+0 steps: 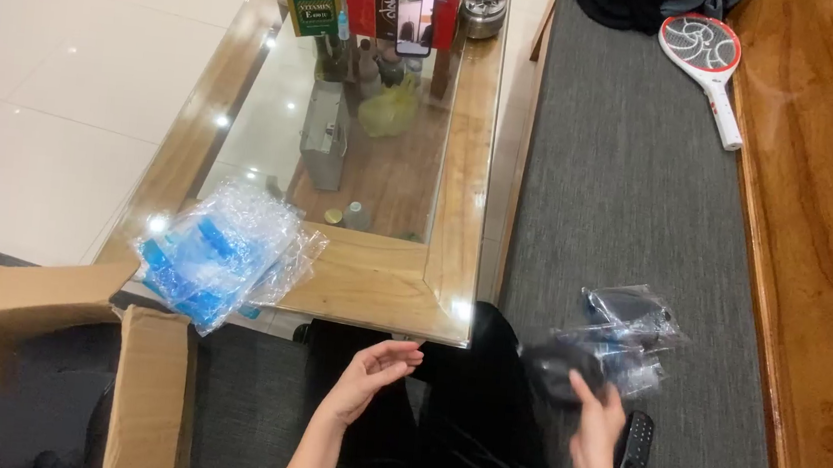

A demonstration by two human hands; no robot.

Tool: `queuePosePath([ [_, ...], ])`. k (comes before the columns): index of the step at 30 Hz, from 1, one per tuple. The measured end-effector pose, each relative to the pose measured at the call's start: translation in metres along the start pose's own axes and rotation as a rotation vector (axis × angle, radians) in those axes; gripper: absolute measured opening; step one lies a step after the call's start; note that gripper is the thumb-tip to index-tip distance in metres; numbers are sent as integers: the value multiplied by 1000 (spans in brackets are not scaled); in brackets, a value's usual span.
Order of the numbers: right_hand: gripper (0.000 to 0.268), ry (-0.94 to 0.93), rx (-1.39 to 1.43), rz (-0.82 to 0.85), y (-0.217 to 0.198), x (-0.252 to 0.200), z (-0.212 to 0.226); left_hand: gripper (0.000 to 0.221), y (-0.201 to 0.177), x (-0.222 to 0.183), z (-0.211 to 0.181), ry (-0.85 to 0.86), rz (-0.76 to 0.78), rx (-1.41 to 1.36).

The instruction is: The person is inspecting black face masks and placing them into individual plastic packaging bags at a workspace.

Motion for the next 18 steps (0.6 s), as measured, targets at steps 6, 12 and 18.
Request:
queuePosePath([
  [6,61,-91,64,-157,-42,61,-102,43,-9,11,1,-4,-41,-197],
  [12,38,-134,178,-206,-65,106,-93,42,-12,6,3,9,-38,-179],
  [18,53,-337,100,-274,-84,142,-102,44,-13,5,1,20,-45,-159],
])
Point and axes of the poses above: each hand's wrist, its own x-axis towards the middle knuckle, its own y-axis out of the palm, z = x × y, the point moved 10 cm from there along x, towards the middle knuckle, and after that the axes turned 11 degrees about -x, right-handed, at the moved point
